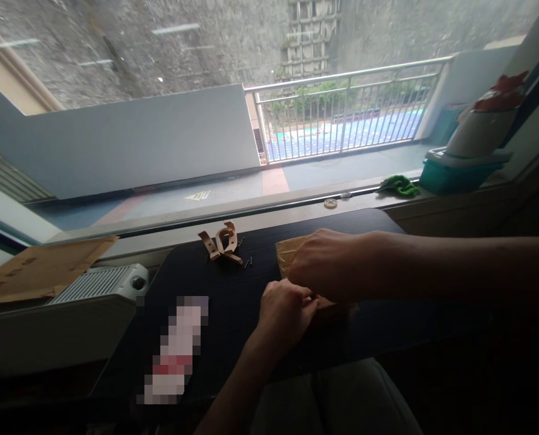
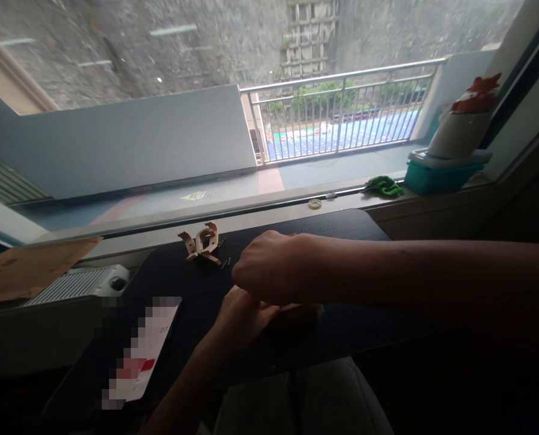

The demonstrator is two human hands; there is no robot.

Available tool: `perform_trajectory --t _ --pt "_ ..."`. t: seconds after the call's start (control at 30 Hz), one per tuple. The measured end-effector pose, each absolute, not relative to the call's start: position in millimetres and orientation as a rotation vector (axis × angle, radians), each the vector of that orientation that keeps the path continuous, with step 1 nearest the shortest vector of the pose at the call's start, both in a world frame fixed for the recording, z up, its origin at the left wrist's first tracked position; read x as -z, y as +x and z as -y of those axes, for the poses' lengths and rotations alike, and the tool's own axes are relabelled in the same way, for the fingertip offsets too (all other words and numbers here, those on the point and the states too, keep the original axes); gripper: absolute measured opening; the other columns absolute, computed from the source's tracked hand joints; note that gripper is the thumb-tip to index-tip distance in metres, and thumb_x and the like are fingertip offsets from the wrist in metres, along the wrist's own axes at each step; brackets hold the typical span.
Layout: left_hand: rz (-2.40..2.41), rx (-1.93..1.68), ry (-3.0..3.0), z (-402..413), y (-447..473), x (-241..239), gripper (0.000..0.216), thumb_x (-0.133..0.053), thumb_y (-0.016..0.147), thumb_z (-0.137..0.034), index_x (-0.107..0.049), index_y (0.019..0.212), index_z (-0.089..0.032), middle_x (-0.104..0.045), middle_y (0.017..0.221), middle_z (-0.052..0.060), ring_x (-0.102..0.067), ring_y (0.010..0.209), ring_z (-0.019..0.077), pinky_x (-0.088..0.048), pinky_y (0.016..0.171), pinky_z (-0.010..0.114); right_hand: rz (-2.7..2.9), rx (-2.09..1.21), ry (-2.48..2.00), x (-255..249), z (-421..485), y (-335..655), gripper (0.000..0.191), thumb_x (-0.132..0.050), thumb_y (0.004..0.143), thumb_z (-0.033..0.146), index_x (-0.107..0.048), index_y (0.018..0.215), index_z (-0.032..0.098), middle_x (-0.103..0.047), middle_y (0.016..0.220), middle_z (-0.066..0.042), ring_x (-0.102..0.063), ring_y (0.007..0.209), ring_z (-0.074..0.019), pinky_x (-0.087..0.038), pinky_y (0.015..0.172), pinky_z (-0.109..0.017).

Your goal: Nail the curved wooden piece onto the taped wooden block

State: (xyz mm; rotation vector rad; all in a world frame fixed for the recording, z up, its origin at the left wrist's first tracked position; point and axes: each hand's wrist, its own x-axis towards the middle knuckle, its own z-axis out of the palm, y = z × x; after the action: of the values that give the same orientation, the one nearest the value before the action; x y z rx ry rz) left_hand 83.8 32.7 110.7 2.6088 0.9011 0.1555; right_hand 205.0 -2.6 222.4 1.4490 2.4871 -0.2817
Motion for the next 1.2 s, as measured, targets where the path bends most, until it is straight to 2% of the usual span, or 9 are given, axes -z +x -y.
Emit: perform_trajectory --t 0.2,0.37,0.47,0.6,0.77,0.9,1.0,1.07,1.2 --pt "-0.816 -0.168 2.624 -33.3 85.4 -112.8 0.021 -0.052 0.082 -0.029 -0.073 0.083 -0.024 -0.069 0.092 0.003 -0.063 0.085 0.0189 -0.041 0.071 0.026 -2.514 0.409 1.827 -207.8 1.6 219.5 0.031 -0.062 0.067 0.007 -0.046 0.044 0.019 -0.054 0.052 -0.001 -0.05 0.056 -0.012 -0.031 0.057 -0.029" --pt "-0.82 -0.162 2.638 -33.6 86.2 -115.5 0.02 -0.053 0.083 -0.028 -0.072 0.082 -0.026 -0.068 0.091 0.001 -0.062 0.083 0.0178 -0.04 0.07 0.026 -2.434 0.121 1.721 -214.1 2.2 226.5 0.017 -0.057 0.077 0.025 -0.06 0.063 0.016 -0.056 0.057 -0.003 -0.05 0.053 -0.0124 -0.028 0.051 -0.028" --pt "-0.808 -0.159 2.643 -33.9 85.9 -115.3 0.021 -0.052 0.083 -0.028 -0.072 0.087 -0.026 -0.069 0.091 0.001 -0.062 0.083 0.0176 -0.04 0.07 0.026 -2.454 0.164 1.546 -222.6 5.7 221.7 0.003 -0.06 0.073 0.018 -0.063 0.072 0.016 -0.058 0.063 -0.001 -0.05 0.056 -0.0124 -0.028 0.051 -0.026" --pt "-0.87 -0.106 2.654 -34.4 86.6 -114.9 0.022 -0.053 0.082 -0.029 -0.073 0.082 -0.022 -0.07 0.085 0.004 -0.063 0.081 0.0197 -0.04 0.068 0.027 -2.495 0.162 1.399 -221.9 9.4 215.4 0.011 -0.06 0.067 0.004 -0.063 0.071 0.015 -0.061 0.069 -0.001 -0.05 0.059 -0.0112 -0.029 0.052 -0.025" --pt "-0.835 -0.144 2.603 -35.2 87.2 -113.0 0.019 -0.053 0.082 -0.028 -0.072 0.085 -0.025 -0.069 0.092 0.001 -0.062 0.084 0.0174 -0.04 0.069 0.025 -2.472 0.218 1.632 -213.9 4.4 222.8 0.011 -0.056 0.075 0.02 -0.064 0.07 0.015 -0.06 0.064 -0.003 -0.047 0.056 -0.0111 -0.027 0.051 -0.026" --pt "-0.824 -0.153 2.605 -34.9 86.6 -113.1 0.019 -0.054 0.082 -0.028 -0.072 0.083 -0.025 -0.068 0.09 0.0 -0.062 0.081 0.0161 -0.041 0.069 0.025 -2.32 0.577 2.015 -207.9 0.0 246.8 0.026 -0.057 0.073 0.039 -0.064 0.065 0.015 -0.055 0.056 -0.001 -0.043 0.051 -0.0107 -0.027 0.049 -0.026" --pt "-0.824 -0.147 2.596 -34.6 84.6 -117.2 0.017 -0.055 0.08 -0.026 -0.072 0.082 -0.025 -0.068 0.09 0.0 -0.061 0.08 0.0162 -0.041 0.072 0.027 -2.298 0.816 2.071 -193.5 7.2 273.8 0.038 -0.049 0.078 0.049 -0.064 0.07 0.016 -0.053 0.053 0.001 -0.041 0.046 -0.0089 -0.028 0.046 -0.024" --pt "-0.804 -0.143 2.568 -34.3 82.7 -121.0 0.017 -0.056 0.079 -0.025 -0.072 0.085 -0.024 -0.068 0.092 0.0 -0.06 0.085 0.0172 -0.042 0.078 0.028 -2.303 1.221 2.257 -174.6 16.3 291.9 0.04 -0.052 0.076 0.053 -0.063 0.074 0.015 -0.051 0.051 0.002 -0.04 0.046 -0.0088 -0.029 0.045 -0.023" --pt "-0.8 -0.176 2.556 -32.1 81.1 -126.1 0.022 -0.057 0.078 -0.026 -0.07 0.096 -0.024 -0.068 0.1 0.002 -0.057 0.099 0.0203 -0.036 0.094 0.035 -2.291 1.637 2.754 -117.4 30.6 316.7 0.042 -0.054 0.073 0.058 -0.058 0.069 0.016 -0.048 0.053 0.002 -0.039 0.048 -0.0091 -0.03 0.047 -0.024"
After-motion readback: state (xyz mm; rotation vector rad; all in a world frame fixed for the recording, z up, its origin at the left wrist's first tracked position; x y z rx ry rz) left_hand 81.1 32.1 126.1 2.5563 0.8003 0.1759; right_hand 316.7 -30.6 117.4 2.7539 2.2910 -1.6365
